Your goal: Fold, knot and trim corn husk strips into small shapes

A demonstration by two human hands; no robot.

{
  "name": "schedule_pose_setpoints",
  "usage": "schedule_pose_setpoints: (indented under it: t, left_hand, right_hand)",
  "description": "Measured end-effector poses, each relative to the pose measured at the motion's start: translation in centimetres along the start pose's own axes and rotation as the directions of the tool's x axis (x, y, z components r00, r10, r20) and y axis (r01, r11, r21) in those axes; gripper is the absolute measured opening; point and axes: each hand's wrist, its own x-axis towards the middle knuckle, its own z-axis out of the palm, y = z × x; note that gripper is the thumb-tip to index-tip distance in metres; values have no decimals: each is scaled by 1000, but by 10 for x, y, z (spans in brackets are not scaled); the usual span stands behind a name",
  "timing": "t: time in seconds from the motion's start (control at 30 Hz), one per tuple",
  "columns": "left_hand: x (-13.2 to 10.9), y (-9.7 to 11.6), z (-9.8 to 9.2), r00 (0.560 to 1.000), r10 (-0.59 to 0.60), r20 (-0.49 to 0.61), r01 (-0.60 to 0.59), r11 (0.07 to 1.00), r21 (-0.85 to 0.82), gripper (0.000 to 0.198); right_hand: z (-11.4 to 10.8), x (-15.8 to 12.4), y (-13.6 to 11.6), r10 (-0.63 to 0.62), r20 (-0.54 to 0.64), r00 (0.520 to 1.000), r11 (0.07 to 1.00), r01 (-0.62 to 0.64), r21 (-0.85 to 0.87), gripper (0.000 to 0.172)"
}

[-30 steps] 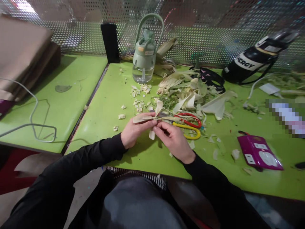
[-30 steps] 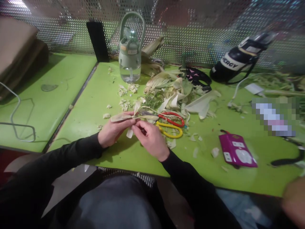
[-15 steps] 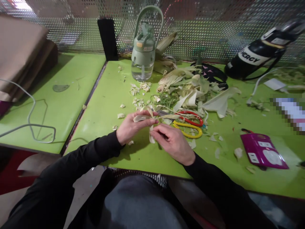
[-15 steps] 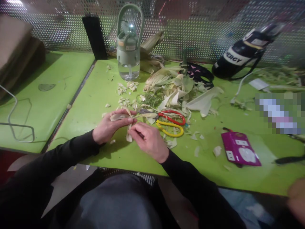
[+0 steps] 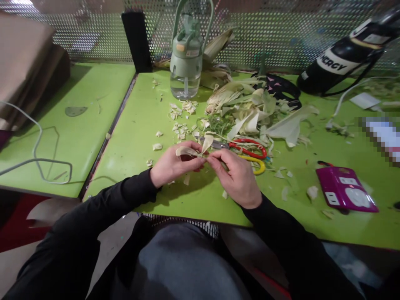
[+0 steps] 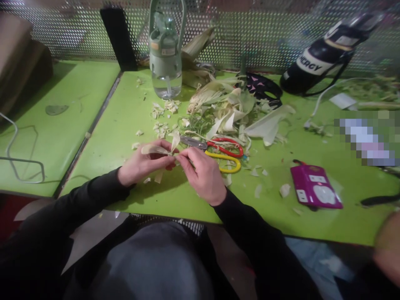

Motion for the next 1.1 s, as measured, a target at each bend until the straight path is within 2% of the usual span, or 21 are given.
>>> schedule_pose_setpoints:
  t: [0.13, 0.2, 0.33, 0.5, 0.57, 0.63, 0.7, 0.77, 0.83, 0.9, 1.0, 1.1]
  left_hand:
    - [0, 1, -3, 999, 23, -23, -20, 990, 139, 19]
    - [1, 1, -5, 999, 28, -29, -23, 987, 157, 18]
    - [2, -1, -5, 1000, -22, 22, 21, 999, 43, 16]
    - [3, -6, 5, 986, -87, 141, 98, 992, -75, 10]
    - [2, -9, 10, 989, -92, 118, 99, 994, -54, 11]
    - [3, -11, 15, 997, -62, 44, 64, 998, -27, 7]
    - [3, -13, 19, 999, -30, -27, 29, 1000, -5, 6]
    - [4, -13, 23, 998, -21, -55, 21, 1000, 2, 4]
    - [4, -12, 27, 999, -29, -43, 29, 1000, 7, 4]
    - [4, -9, 31, 999, -15, -44, 16, 999, 30, 14]
    - [3, -3, 38, 996, 63, -65, -57, 995, 81, 24]
    - [1, 0, 45, 989, 121, -87, -114, 990, 80, 17]
  right_hand:
    - [-4, 0, -1, 28, 38, 999, 998, -30, 58, 17]
    - [-5, 1, 0, 44, 48, 998, 995, -48, 83, 19]
    - [-6, 3, 4, 148, 55, 988, 979, -154, 131, 16]
    - [-1, 4, 6, 189, -57, 980, 975, -181, 127, 16]
    - [4, 2, 6, 163, -122, 979, 986, -156, 65, 14]
    - [9, 2, 7, 127, -169, 977, 989, -136, -48, 11]
    - [14, 1, 8, 114, -185, 976, 979, -141, -144, 12]
    - [18, 2, 8, 141, -185, 973, 970, -173, -172, 13]
    - [20, 3, 8, 178, -179, 968, 970, -203, -134, 13]
    - [21, 3, 6, 200, -192, 961, 974, -216, -66, 13]
    - [18, 3, 2, 216, -251, 944, 976, -216, 30, 14]
    - [13, 3, 0, 249, -293, 923, 967, -220, 127, 18]
